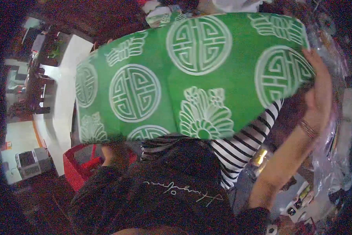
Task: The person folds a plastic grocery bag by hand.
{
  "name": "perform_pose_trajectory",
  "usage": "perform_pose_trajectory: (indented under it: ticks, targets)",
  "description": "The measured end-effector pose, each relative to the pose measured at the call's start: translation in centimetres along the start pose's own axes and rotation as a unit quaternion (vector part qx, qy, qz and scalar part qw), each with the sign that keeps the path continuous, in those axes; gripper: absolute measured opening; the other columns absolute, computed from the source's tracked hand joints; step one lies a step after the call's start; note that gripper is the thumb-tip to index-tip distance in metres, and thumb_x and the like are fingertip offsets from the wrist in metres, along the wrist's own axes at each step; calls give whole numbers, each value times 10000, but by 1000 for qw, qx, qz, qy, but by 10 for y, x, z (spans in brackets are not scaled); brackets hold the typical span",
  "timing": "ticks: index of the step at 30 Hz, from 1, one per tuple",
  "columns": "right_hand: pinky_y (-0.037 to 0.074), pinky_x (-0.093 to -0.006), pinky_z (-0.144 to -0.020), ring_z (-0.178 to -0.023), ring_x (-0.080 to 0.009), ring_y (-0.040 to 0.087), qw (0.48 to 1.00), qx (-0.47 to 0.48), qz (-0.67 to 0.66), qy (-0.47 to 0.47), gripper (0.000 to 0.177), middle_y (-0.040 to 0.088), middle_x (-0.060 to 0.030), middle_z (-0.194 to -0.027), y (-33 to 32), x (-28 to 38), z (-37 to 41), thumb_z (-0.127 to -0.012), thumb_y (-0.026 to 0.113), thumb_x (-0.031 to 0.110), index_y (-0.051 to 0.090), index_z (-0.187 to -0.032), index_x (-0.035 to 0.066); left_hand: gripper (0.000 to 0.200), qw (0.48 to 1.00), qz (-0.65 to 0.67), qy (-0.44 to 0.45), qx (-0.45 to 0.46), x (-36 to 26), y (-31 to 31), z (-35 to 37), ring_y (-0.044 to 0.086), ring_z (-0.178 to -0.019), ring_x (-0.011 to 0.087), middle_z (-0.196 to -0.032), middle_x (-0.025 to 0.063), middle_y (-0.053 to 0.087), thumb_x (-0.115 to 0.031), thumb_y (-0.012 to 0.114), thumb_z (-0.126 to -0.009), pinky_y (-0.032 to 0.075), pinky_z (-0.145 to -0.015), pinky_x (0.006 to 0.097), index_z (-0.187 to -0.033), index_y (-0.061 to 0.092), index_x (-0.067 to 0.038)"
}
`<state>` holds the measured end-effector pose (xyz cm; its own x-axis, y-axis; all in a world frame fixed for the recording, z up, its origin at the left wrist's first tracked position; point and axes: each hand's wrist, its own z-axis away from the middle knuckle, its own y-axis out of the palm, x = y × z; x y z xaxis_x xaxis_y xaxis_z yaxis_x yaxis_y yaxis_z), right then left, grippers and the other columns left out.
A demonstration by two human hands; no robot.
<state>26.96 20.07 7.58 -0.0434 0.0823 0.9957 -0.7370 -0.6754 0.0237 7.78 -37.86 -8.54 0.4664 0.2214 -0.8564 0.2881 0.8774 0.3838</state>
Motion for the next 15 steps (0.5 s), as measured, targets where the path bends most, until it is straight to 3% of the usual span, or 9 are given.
perform_pose_trajectory:
  ticks: [2, 3, 5, 6, 8, 10, 12, 13, 15]
  targets:
    - [456, -306, -928, -1075, -155, 601, 998, -21, 59, 21, 503, 613, -103, -1202, -47, 5, 9, -875, 647, 282, 533, -1271, -6, 775, 994, 71, 7, 79, -30, -6, -24, 463, -1267, 282, -1469, 179, 353, -486, 560, -906, 367, -1075, 438, -1473, 249, -58]
    - [443, -309, -950, -1109, -171, 583, 963, 27, 234, -130, 509, 593, -112, -1236, -73, 5, 17, -889, 622, 286, 519, -1286, -15, 778, 980, 133, 17, 145, -44, 5, -41, 462, -1268, 282, -1470, 180, 352, -488, 560, -906, 366, -1075, 439, -1474, 247, -58]
    - [430, -311, -972, -1143, -186, 565, 871, 82, 404, -269, 515, 572, -122, -1270, -103, 12, 31, -903, 598, 289, 504, -1302, -23, 812, 948, 235, 50, 209, -51, 48, -53, 453, -1279, 292, -1479, 187, 338, -514, 550, -896, 360, -1081, 433, -1479, 230, -48]
    - [402, -324, -1007, -1194, -213, 527, 909, 42, 365, -195, 524, 538, -132, -1311, -113, 16, 35, -923, 555, 311, 492, -1310, -36, 844, 930, 280, 77, 224, -49, 77, -52, 444, -1289, 302, -1487, 194, 326, -538, 541, -887, 354, -1085, 428, -1483, 215, -37]
    - [374, -337, -1043, -1245, -239, 489, 936, 4, 332, -116, 537, 505, -143, -1352, -118, 25, 42, -943, 513, 333, 480, -1319, -48, 727, 978, 65, 160, 118, -34, 72, -63, 433, -1302, 283, -1462, 169, 381, -431, 545, -919, 357, -1081, 394, -1458, 288, -16]
    - [364, -352, -1050, -1234, -259, 492, 841, 79, 464, -265, 577, 508, -153, -1342, -115, 39, 48, -944, 507, 375, 471, -1323, -59, 570, 994, -11, -2, 108, -25, 75, -67, 562, -1149, 205, -1327, 138, 534, -113, 578, -915, 442, -984, 327, -1430, 355, -12]
    - [381, -356, -1036, -1187, -261, 528, 741, 110, 544, -378, 611, 537, -154, -1307, -103, 59, 55, -936, 525, 404, 467, -1324, -64, 584, 988, -150, 30, 34, -29, 96, -67, 620, -1021, 183, -1208, 125, 612, -47, 626, -872, 483, -901, 299, -1406, 390, -5]
    - [333, -388, -1065, -1253, -301, 462, 756, 127, 535, -355, 618, 476, -187, -1362, -98, 71, 57, -941, 483, 438, 475, -1314, -55, 584, 988, -145, 31, 31, -30, 105, -70, 620, -1021, 183, -1208, 125, 612, -47, 626, -872, 483, -901, 299, -1406, 390, -5]
    - [386, -372, -1026, -1181, -264, 524, 800, 125, 475, -345, 640, 552, -161, -1272, -80, 83, 62, -926, 522, 440, 453, -1342, -42, 591, 989, -118, 85, -16, -30, 120, -73, 632, -966, 165, -1125, 102, 648, -26, 673, -832, 492, -852, 290, -1370, 431, 4]
